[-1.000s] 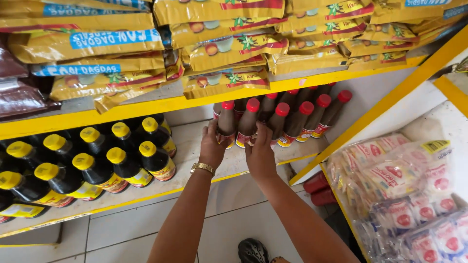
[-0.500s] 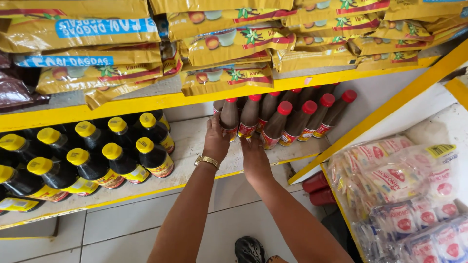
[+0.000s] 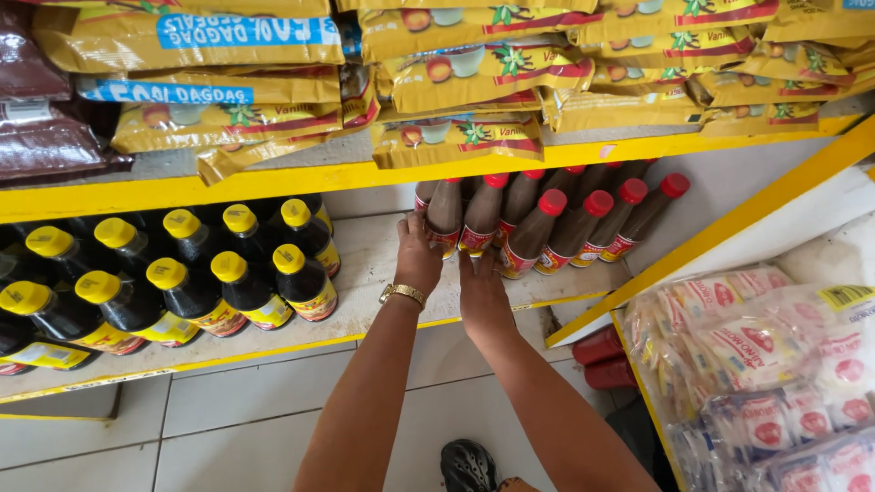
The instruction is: Stocking shelves with bottles of condiments from a cardboard box on the floor.
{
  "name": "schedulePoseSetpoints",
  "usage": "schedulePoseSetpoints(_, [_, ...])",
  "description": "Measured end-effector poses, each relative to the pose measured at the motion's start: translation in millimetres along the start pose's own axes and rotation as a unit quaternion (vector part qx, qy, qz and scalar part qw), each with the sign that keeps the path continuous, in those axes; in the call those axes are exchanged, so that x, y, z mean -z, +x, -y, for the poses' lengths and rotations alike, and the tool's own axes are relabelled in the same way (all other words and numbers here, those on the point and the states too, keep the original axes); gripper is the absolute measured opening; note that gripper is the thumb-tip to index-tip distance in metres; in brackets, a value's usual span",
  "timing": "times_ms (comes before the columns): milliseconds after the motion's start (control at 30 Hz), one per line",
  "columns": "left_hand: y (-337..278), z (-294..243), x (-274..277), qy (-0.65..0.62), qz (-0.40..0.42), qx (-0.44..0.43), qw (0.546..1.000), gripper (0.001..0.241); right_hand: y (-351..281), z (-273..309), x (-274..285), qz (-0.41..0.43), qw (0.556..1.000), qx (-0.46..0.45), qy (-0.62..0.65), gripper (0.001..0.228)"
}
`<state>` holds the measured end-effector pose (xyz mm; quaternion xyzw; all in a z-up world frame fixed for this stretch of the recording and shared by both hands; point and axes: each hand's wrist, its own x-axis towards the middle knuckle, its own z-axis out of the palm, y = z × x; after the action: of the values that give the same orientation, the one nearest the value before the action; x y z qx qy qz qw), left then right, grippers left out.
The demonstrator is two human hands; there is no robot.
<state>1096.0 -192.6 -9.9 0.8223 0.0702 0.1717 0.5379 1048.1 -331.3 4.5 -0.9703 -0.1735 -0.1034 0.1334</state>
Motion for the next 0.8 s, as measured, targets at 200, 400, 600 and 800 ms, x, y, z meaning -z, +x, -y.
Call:
schedulePoseSetpoints(200, [-52.1, -15.8, -18.0, 0.011, -0.091, -0.066, 0.994, 0.066, -26.2, -19.9, 23.2, 0.002, 0.995, -0.083, 0.061, 0.024])
schedulePoseSetpoints(400, [-77.8, -33.7, -70.5, -0.146, 0.078, -0.017, 0.986, 0.043, -35.1, -77.6, 22.2, -0.042, 0.978, -0.181, 0.1, 0.032])
schedulePoseSetpoints(600, [-74.1, -19.8, -87.9, -0.104, 0.081, -0.063, 0.989, 0.049, -20.8, -85.4, 25.0, -0.089, 0.972, -0.162, 0.143, 0.041])
schedulePoseSetpoints(800, [-68.6, -28.0, -88.8, -0.117, 0.074, -0.012, 0.99, 0.048, -16.6, -92.9, 24.8, -0.107, 0.977, -0.141, 0.116, 0.045])
